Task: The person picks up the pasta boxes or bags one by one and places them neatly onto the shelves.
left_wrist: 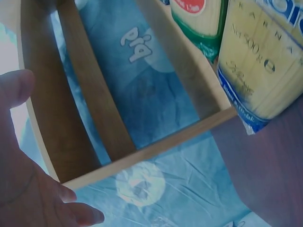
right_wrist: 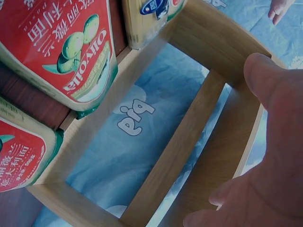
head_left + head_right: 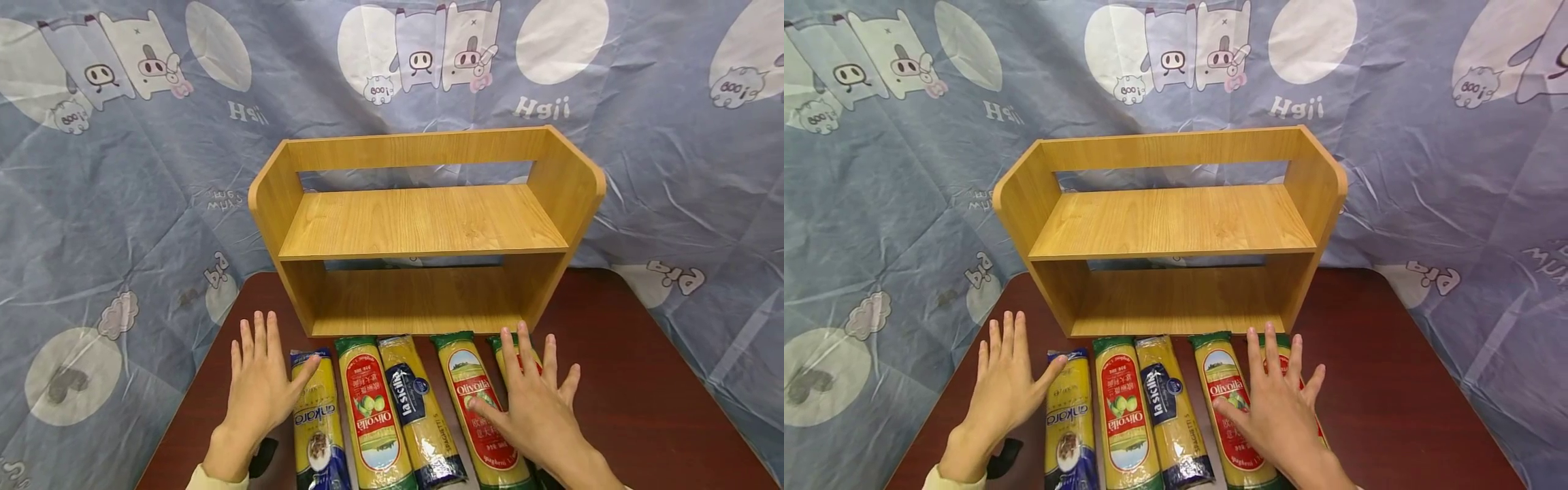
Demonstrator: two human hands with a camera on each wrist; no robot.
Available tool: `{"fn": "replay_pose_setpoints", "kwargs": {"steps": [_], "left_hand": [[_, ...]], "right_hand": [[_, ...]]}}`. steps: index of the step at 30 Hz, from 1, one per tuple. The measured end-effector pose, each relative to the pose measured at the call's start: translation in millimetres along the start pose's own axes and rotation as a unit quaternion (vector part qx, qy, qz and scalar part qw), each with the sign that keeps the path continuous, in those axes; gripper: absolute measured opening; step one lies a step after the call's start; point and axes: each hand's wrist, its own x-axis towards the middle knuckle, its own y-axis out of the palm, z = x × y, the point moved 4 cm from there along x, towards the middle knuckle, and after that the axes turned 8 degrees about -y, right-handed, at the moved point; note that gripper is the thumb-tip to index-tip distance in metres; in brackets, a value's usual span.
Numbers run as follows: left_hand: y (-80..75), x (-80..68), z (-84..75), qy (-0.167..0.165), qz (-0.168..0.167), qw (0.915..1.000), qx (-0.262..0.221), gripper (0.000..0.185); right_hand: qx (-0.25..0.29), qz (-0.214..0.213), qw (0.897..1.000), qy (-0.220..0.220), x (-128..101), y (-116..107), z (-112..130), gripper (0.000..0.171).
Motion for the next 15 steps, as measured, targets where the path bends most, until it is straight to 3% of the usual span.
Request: {"fn": "replay_pose_setpoints", "kwargs": {"steps": [9, 15], "left_hand": [[3.4, 18.8, 13.8, -0.020, 0.008, 0.9964, -0.082, 0.113], [14.8, 33.3, 18.7, -0.033, 0.032, 0.9885, -0.144, 0.116]], "right_hand": [[0.022, -0.023, 0.999, -0.002, 3, -7, -6, 0.134], [0.042, -0.050, 0.998, -0.011, 3, -9, -13, 0.136]]}}
